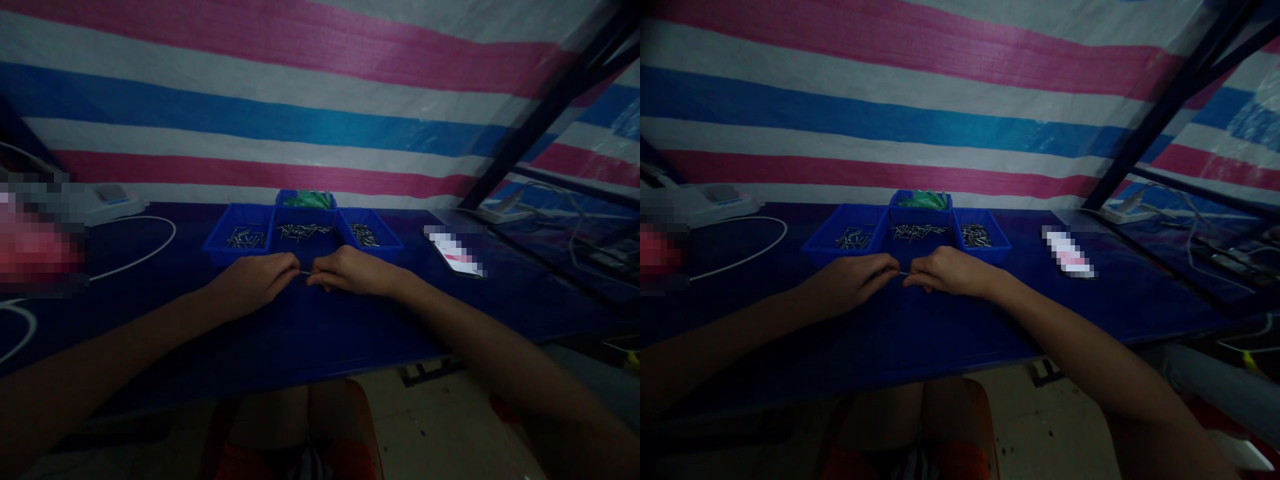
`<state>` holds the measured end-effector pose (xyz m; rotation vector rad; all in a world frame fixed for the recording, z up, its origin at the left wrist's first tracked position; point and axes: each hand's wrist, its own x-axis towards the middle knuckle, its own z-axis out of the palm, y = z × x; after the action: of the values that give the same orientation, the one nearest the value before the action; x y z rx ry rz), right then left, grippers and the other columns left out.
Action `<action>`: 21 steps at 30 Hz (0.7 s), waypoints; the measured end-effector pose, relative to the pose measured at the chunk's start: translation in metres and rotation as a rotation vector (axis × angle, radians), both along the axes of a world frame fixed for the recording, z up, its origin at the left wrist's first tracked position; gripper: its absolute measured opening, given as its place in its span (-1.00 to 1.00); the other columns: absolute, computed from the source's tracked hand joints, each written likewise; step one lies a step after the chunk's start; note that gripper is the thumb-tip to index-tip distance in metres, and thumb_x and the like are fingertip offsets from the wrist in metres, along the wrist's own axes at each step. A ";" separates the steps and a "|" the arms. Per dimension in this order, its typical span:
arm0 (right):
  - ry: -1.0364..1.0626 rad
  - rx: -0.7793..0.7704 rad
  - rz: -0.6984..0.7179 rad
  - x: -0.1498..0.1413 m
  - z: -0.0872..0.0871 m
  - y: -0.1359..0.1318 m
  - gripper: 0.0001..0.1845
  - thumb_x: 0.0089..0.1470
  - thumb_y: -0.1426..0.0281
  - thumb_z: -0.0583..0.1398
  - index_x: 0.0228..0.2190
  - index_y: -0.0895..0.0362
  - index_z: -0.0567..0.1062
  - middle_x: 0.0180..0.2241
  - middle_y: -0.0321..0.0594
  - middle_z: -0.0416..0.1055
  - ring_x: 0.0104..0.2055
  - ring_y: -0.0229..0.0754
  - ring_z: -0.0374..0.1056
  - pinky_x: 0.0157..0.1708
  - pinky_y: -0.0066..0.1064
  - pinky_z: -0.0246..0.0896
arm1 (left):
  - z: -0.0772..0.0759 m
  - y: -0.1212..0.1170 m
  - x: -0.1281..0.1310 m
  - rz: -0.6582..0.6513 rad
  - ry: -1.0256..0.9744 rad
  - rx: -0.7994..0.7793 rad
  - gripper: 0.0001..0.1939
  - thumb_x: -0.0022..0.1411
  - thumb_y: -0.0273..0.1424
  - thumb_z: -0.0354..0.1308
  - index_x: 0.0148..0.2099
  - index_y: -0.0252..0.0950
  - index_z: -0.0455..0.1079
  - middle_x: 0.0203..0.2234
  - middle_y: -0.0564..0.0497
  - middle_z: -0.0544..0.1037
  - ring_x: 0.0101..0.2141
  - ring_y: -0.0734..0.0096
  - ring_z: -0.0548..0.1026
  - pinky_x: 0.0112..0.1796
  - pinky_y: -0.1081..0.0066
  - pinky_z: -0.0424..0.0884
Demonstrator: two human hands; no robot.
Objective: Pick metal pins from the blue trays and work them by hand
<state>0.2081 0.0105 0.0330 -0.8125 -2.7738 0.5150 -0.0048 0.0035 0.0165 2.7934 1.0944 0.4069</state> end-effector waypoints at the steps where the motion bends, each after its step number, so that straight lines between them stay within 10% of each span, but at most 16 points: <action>1: -0.012 0.007 -0.002 0.000 0.000 0.000 -0.69 0.17 0.26 0.02 -0.48 0.19 0.36 -0.63 -0.38 0.30 -0.58 -0.41 0.24 -0.49 -0.53 0.05 | 0.001 0.000 0.000 0.002 -0.001 -0.001 -0.77 0.29 -0.34 -0.18 -0.19 -0.28 0.27 -0.33 0.02 0.47 -0.33 0.42 0.45 -0.33 0.45 0.27; 21: 0.005 0.235 -0.098 0.001 0.002 -0.001 -0.75 0.16 0.31 0.00 -0.24 0.20 0.35 -0.44 -0.24 0.36 -0.45 -0.32 0.25 -0.42 -0.47 0.03 | -0.001 0.002 0.001 0.054 -0.025 0.005 -0.81 0.28 -0.35 -0.15 -0.21 -0.29 0.25 -0.38 0.03 0.45 -0.36 0.42 0.44 -0.36 0.43 0.26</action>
<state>0.2095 0.0095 0.0348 -0.8829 -2.7052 0.1692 -0.0039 0.0058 0.0159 2.7605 1.1671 0.4487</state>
